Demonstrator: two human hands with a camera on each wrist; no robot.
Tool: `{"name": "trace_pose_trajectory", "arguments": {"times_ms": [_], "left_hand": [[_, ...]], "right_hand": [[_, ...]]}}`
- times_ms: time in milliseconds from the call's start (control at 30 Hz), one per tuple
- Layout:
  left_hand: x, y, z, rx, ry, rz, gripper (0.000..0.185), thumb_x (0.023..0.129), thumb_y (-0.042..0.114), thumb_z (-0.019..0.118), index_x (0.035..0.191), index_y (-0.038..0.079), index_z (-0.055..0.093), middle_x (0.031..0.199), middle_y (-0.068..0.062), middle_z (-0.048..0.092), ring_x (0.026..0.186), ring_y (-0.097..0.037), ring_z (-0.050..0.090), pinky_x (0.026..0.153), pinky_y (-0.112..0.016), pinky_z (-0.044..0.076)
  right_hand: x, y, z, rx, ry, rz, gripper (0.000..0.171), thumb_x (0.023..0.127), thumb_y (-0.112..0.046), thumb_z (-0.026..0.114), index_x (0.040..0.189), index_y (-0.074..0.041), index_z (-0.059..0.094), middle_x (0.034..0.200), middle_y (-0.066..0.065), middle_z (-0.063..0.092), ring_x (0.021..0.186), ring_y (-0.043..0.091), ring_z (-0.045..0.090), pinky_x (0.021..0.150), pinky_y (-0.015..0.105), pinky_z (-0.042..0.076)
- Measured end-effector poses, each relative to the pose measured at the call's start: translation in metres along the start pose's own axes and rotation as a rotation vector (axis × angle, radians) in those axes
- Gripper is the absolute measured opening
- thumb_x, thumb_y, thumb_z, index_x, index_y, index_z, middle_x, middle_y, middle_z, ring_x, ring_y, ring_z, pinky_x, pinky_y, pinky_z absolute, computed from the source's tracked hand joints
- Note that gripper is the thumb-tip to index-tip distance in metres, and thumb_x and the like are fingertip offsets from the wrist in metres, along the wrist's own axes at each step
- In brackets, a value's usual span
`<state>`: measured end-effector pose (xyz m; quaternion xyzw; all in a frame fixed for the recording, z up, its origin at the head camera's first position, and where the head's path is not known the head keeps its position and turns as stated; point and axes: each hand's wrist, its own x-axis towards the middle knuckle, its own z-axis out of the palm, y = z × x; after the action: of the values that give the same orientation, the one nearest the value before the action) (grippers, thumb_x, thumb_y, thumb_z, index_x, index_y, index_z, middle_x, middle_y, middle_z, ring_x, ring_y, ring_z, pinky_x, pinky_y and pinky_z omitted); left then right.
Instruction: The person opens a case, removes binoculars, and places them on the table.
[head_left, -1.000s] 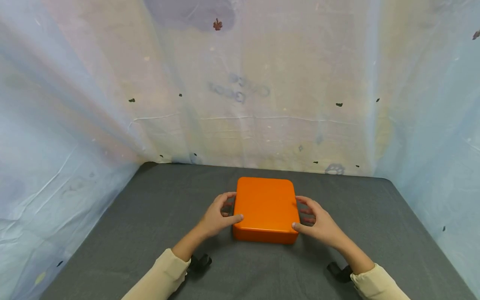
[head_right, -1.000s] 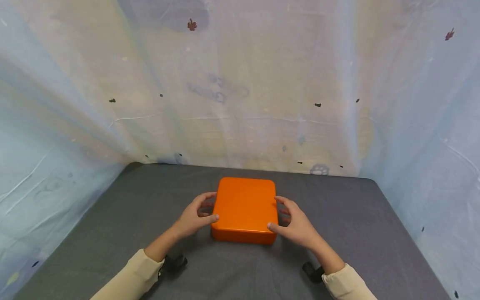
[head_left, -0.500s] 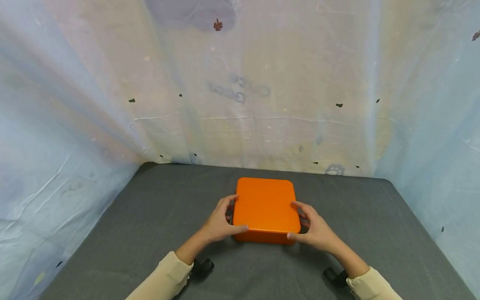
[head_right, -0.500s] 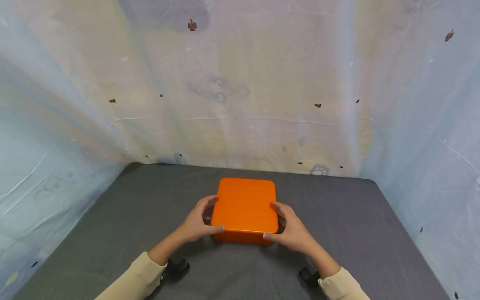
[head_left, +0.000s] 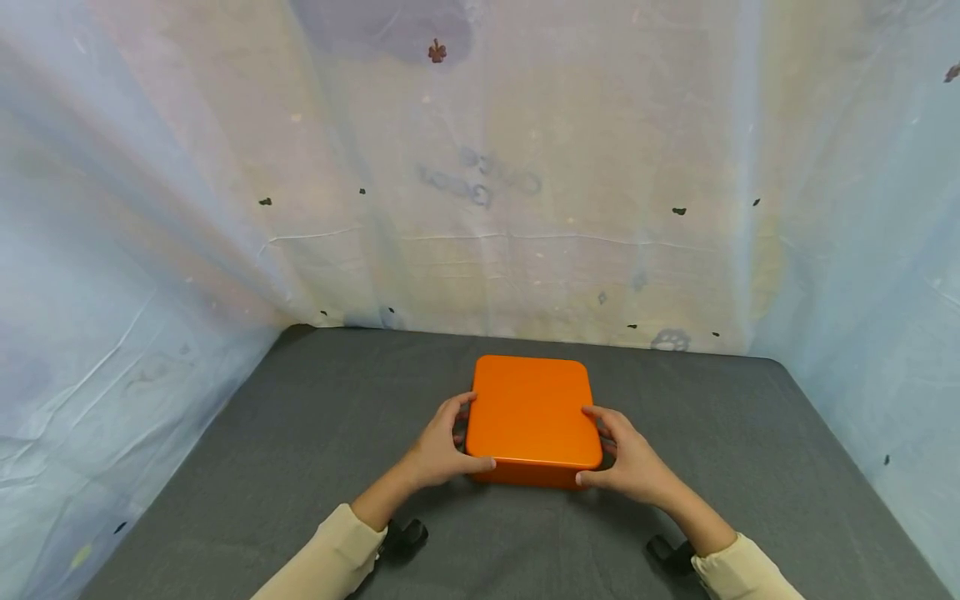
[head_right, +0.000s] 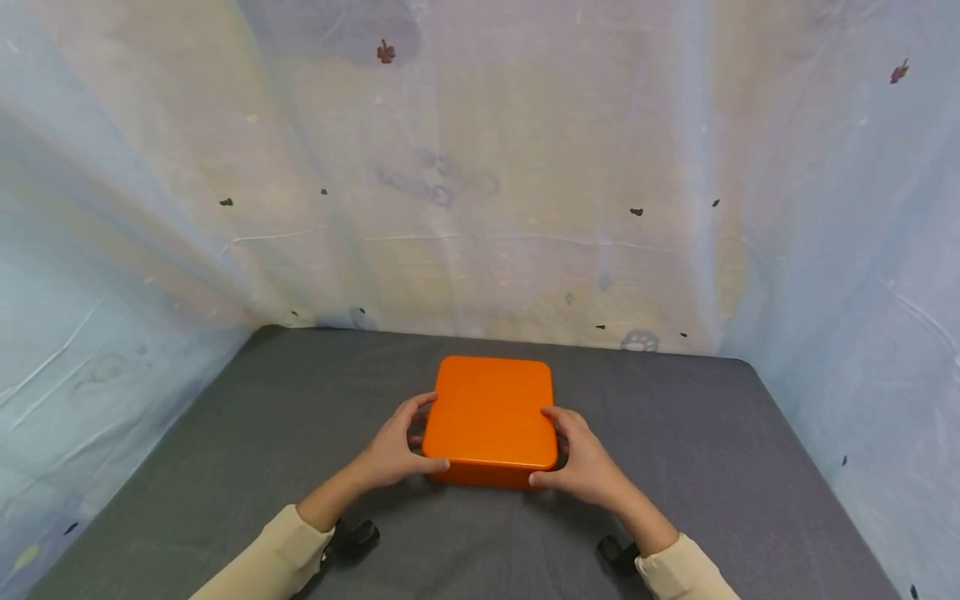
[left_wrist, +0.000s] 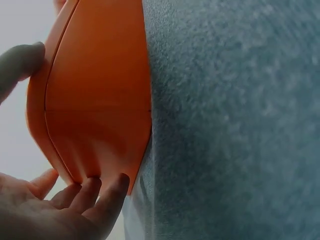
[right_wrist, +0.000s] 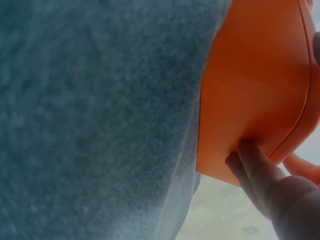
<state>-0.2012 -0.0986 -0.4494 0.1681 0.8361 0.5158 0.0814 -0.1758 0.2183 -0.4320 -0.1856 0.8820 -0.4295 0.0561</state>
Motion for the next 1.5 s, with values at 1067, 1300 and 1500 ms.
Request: {"name": "trace_pose_trajectory", "arguments": {"times_ms": [1067, 1300, 1500], "left_hand": [[-0.002, 0.000, 0.000, -0.003, -0.014, 0.027, 0.102, 0.069, 0.012, 0.087, 0.152, 0.015, 0.028, 0.161, -0.008, 0.019, 0.141, -0.033, 0.034, 0.102, -0.048, 0.046], [-0.003, -0.001, 0.001, -0.024, -0.015, 0.029, 0.102, 0.070, 0.012, 0.086, 0.152, 0.015, 0.028, 0.162, -0.007, 0.017, 0.142, -0.033, 0.032, 0.101, -0.047, 0.047], [-0.003, -0.001, 0.001, -0.034, -0.016, 0.028, 0.101, 0.070, 0.012, 0.086, 0.153, 0.016, 0.027, 0.162, -0.005, 0.016, 0.142, -0.033, 0.032, 0.102, -0.048, 0.046]], "right_hand": [[0.004, -0.005, 0.000, -0.063, -0.029, -0.007, 0.091, 0.077, -0.020, 0.082, 0.148, 0.004, 0.030, 0.150, 0.030, 0.024, 0.128, 0.045, 0.045, 0.090, 0.039, 0.054], [0.003, -0.009, 0.000, -0.069, -0.043, -0.001, 0.090, 0.078, -0.016, 0.081, 0.148, 0.005, 0.030, 0.151, 0.032, 0.021, 0.130, 0.047, 0.041, 0.092, 0.045, 0.052], [0.003, -0.010, 0.001, -0.066, -0.048, 0.009, 0.089, 0.078, -0.015, 0.080, 0.148, 0.005, 0.029, 0.151, 0.033, 0.020, 0.131, 0.047, 0.040, 0.093, 0.048, 0.051]]}}
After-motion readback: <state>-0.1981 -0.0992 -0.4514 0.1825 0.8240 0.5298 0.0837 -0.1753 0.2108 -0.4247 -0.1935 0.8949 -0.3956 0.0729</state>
